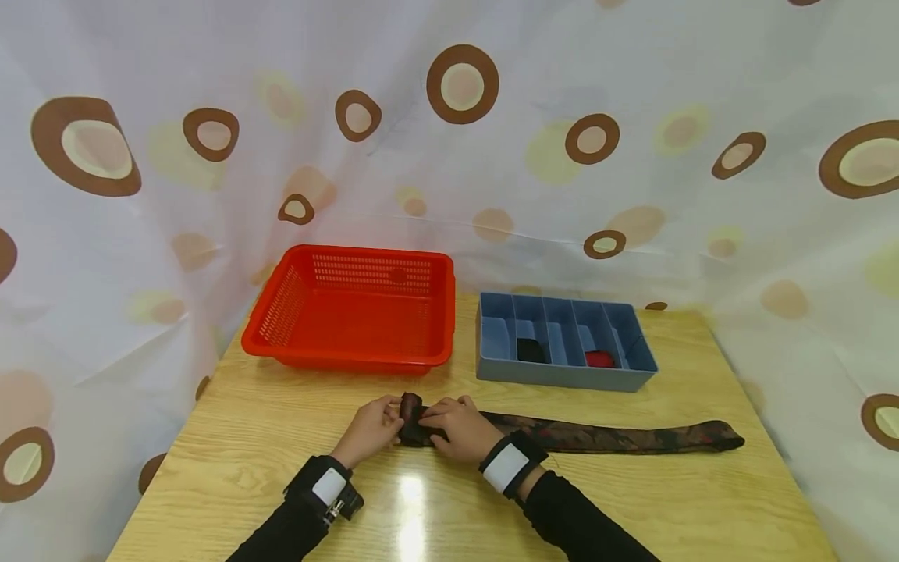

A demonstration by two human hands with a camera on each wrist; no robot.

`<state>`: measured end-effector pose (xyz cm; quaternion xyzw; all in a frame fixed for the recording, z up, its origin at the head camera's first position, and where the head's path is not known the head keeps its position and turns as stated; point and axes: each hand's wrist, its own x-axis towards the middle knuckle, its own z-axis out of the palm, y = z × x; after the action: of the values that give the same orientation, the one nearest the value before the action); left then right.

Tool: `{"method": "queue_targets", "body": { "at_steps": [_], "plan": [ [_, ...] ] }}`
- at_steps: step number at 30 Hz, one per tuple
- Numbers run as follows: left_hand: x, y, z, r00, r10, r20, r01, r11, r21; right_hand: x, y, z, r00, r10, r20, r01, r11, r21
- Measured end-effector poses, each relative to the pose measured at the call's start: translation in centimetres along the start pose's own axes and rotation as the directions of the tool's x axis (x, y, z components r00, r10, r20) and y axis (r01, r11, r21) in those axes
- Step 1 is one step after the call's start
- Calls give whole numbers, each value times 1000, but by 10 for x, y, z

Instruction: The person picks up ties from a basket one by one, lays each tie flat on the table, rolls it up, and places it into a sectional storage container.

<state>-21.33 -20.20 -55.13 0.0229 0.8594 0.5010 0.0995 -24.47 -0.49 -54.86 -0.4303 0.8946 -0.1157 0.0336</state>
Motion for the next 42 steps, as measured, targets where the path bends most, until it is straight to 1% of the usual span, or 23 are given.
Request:
{"method": "queue_targets", "body": {
  "at_steps": [3, 6, 8, 11, 14, 16, 18, 20, 22, 23, 26, 28, 30, 31, 32, 34, 37, 40, 42],
  "plan": [
    [1, 7, 3, 998, 50, -31, -48, 997, 57, -2, 3, -1, 1000, -9, 10, 9, 1000, 11],
    [6, 15, 10, 995, 95, -42, -89, 988, 125, -7, 7, 0, 1000, -12, 12, 13, 1000, -3],
    [9, 21, 15, 993, 106, -48, -96, 979, 180, -10, 9, 0, 1000, -7, 7, 7, 1000, -12],
    [13, 29, 23, 990, 131, -56, -112, 958, 263, -15, 12, 1, 1000, 17, -14, -17, 999, -30],
    [16, 34, 31, 987, 151, -55, -126, 941, 315, -21, 15, -1, 995, 42, -87, -45, 998, -40],
    [18, 34, 36, 983, 177, -52, -150, 930, 337, -25, 16, -4, 988, 38, -152, -44, 998, -39],
    [20, 34, 41, 976, 212, -52, -180, 918, 354, -27, 16, -6, 978, 8, -210, -16, 999, -38],
    [21, 34, 45, 969, 241, -52, -206, 908, 364, -27, 16, -7, 971, -27, -238, 17, 999, -44],
    [22, 34, 48, 966, 256, -45, -224, 908, 354, -27, 17, -5, 970, -46, -241, 33, 998, -59],
    [22, 34, 49, 966, 256, -38, -229, 913, 339, -27, 17, -4, 970, -48, -238, 34, 998, -62],
    [19, 29, 50, 975, 223, -25, -208, 940, 271, -29, 17, -2, 976, -22, -216, 9, 998, -60],
    [16, 23, 48, 979, 198, -42, -184, 958, 222, -30, 17, -1, 981, 0, -195, -11, 999, -53],
    [14, 13, 46, 980, 191, -52, -176, 962, 210, -31, 17, 0, 985, 18, -173, -26, 999, -47],
    [13, 8, 44, 981, 192, -41, -179, 960, 214, -32, 18, 0, 986, 24, -164, -32, 998, -46],
    [13, 3, 42, 980, 196, -21, -186, 955, 231, -32, 18, 0, 987, 29, -158, -37, 998, -48],
    [15, -5, 37, 977, 207, 48, -212, 945, 249, -33, 18, 0, 988, 36, -152, -45, 998, -53],
    [18, -12, 29, 965, 221, 142, -250, 938, 241, -36, 18, -1, 987, 46, -154, -54, 998, -44],
    [21, -10, 25, 957, 233, 175, -266, 944, 198, -38, 18, -1, 987, 61, -151, -66, 998, -25],
    [23, -6, 23, 954, 234, 189, -270, 943, 196, -38, 18, -1, 988, 70, -139, -73, 997, -15]
  ]
}}
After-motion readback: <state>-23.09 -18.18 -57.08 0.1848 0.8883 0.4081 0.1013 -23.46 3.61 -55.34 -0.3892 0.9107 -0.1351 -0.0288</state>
